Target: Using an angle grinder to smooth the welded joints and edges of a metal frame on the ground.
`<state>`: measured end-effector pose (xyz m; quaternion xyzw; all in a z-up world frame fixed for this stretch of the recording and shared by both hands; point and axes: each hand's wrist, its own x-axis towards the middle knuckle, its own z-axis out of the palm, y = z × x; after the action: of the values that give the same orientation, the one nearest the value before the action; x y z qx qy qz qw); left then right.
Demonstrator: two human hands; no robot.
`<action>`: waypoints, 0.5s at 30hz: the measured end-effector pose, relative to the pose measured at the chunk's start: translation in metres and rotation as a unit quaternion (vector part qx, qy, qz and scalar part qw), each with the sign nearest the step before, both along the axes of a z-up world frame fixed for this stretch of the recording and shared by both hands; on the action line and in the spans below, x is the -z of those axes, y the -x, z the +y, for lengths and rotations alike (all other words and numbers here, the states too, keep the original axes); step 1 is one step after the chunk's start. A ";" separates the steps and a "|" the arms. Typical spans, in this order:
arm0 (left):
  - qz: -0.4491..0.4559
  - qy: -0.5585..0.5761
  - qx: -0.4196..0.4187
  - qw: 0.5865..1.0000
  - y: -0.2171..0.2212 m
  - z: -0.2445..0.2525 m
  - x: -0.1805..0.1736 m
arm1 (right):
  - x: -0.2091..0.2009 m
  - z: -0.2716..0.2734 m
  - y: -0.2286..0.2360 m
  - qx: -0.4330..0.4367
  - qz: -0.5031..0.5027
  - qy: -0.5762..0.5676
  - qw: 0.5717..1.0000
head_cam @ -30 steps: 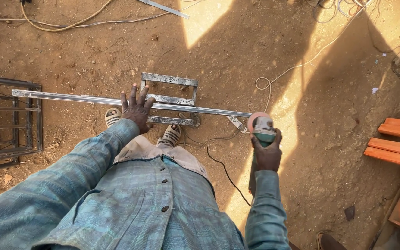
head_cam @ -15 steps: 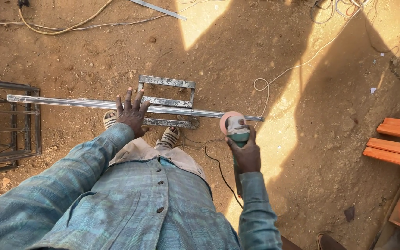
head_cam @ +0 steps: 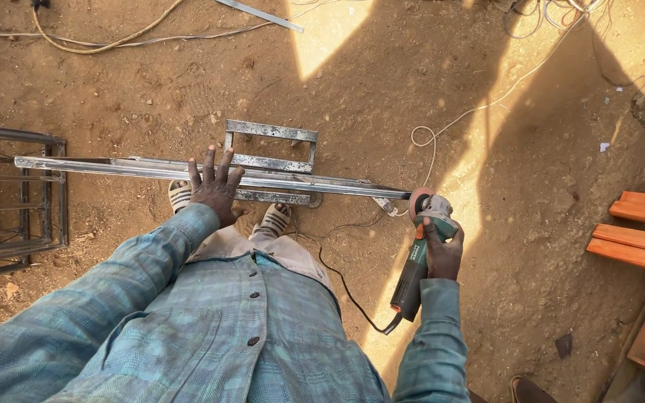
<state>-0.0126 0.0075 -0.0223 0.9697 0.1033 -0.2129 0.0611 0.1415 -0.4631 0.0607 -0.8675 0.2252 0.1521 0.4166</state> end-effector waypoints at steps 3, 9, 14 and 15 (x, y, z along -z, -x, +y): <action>0.006 -0.013 0.004 1.000 0.001 -0.002 -0.003 | 0.005 0.006 0.005 0.009 0.000 -0.001 1.000; 0.012 -0.002 -0.009 1.000 -0.002 -0.002 -0.003 | -0.033 0.072 0.040 0.003 0.026 -0.115 0.993; 0.033 -0.006 -0.004 0.999 0.000 -0.002 -0.006 | -0.034 0.071 0.037 0.028 0.006 -0.082 0.996; 0.031 -0.001 -0.005 1.000 0.002 -0.002 -0.007 | -0.030 0.062 0.036 0.040 -0.004 -0.068 0.997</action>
<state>-0.0149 0.0051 -0.0155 0.9622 0.1101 -0.2424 0.0583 0.1057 -0.4013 0.0904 -0.8282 0.2470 0.1464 0.4813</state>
